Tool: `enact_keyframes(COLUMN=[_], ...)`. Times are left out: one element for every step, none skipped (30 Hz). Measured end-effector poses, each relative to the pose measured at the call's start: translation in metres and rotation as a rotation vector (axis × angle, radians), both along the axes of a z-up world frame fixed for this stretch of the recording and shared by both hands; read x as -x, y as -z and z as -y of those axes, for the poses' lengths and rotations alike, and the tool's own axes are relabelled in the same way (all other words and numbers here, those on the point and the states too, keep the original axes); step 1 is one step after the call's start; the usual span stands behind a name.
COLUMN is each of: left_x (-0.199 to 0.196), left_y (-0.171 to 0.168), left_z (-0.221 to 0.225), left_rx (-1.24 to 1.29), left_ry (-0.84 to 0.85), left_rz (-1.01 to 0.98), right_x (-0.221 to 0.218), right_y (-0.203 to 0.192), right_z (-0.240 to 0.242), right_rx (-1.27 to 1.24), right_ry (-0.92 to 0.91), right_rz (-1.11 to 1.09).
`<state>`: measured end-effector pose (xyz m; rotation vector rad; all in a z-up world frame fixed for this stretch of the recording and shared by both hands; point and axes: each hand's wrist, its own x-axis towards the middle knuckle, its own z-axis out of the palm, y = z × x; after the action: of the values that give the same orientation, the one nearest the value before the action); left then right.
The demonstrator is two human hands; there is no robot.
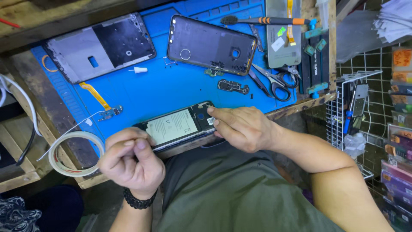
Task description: The person tests a smartphone by powering it on and interacting with the touchscreen. They then disassemble the device using a screwdriver to remove screws and disconnect internal ribbon cables from the motherboard.
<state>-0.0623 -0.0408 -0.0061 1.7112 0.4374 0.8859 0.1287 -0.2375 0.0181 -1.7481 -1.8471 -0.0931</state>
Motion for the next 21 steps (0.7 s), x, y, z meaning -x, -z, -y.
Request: enact_keyframes(left_x=[-0.002, -0.004, -0.006, -0.006, -0.006, -0.007, -0.008, -0.009, -0.009, -0.009, -0.009, -0.010, -0.011, -0.012, -0.012, -0.012, -0.012, -0.011, -0.011, -0.012, -0.012], left_y=[0.000, 0.000, 0.001, 0.001, -0.001, -0.002, -0.003, -0.003, -0.004, -0.006, -0.006, -0.006, -0.006, -0.007, -0.007, -0.007, -0.007, -0.007, -0.007, -0.008, -0.008], left_z=[-0.002, -0.004, -0.006, -0.007, -0.006, -0.006, -0.007, -0.008, -0.008, -0.009, -0.010, -0.009, -0.010, -0.010, -0.010, -0.010, -0.011, -0.012, -0.012, -0.012, -0.013], left_rx=[-0.027, -0.054, -0.079, -0.122, -0.160, -0.198, -0.221, -0.244, -0.268, -0.269, -0.271, -0.274, -0.267, -0.261, -0.253, -0.264, -0.274, -0.284, -0.304, -0.324, -0.344], left_ry=[0.010, 0.019, 0.035, 0.020, 0.015, 0.010, 0.028, 0.045, 0.049, 0.057, 0.063, 0.068, 0.069, 0.070, 0.063, 0.066, 0.067, 0.068, 0.078, 0.089, 0.098], left_rz=[-0.048, -0.096, -0.141, -0.191, -0.246, -0.301, -0.336, -0.370, -0.405, -0.422, -0.434, -0.447, -0.430, -0.413, -0.397, -0.393, -0.390, -0.387, -0.379, -0.371, -0.363], right_x=[0.001, 0.003, 0.005, 0.006, 0.006, 0.005, 0.005, 0.006, 0.005, 0.005, 0.004, 0.003, 0.004, 0.003, 0.000, -0.001, -0.004, -0.008, -0.010, -0.013, -0.015], right_y=[-0.003, -0.005, -0.006, -0.007, -0.007, -0.006, -0.005, -0.005, -0.005, -0.005, -0.005, -0.006, -0.007, -0.010, -0.014, -0.017, -0.020, -0.023, -0.025, -0.027, -0.027], right_z=[-0.002, -0.003, -0.004, -0.006, -0.006, -0.007, -0.007, -0.007, -0.007, -0.008, -0.010, -0.011, -0.011, -0.010, -0.008, -0.006, -0.006, -0.006, -0.007, -0.009, -0.012], right_rx=[0.022, 0.034, 0.046, 0.058, 0.083, 0.108, 0.131, 0.158, 0.180, 0.202, 0.212, 0.222, 0.234, 0.210, 0.186, 0.161, 0.123, 0.084, 0.045, 0.080, 0.115], right_ry=[0.008, 0.006, 0.010, 0.015, 0.004, -0.007, -0.022, -0.022, -0.036, -0.050, -0.054, -0.057, -0.042, -0.031, -0.028, -0.024, 0.017, 0.057, 0.102, 0.179, 0.255], right_rz=[0.001, 0.031, 0.064, 0.097, 0.111, 0.124, 0.136, 0.118, 0.102, 0.086, 0.049, 0.012, -0.026, -0.100, -0.174, -0.248, -0.272, -0.295, -0.316, -0.341, -0.365])
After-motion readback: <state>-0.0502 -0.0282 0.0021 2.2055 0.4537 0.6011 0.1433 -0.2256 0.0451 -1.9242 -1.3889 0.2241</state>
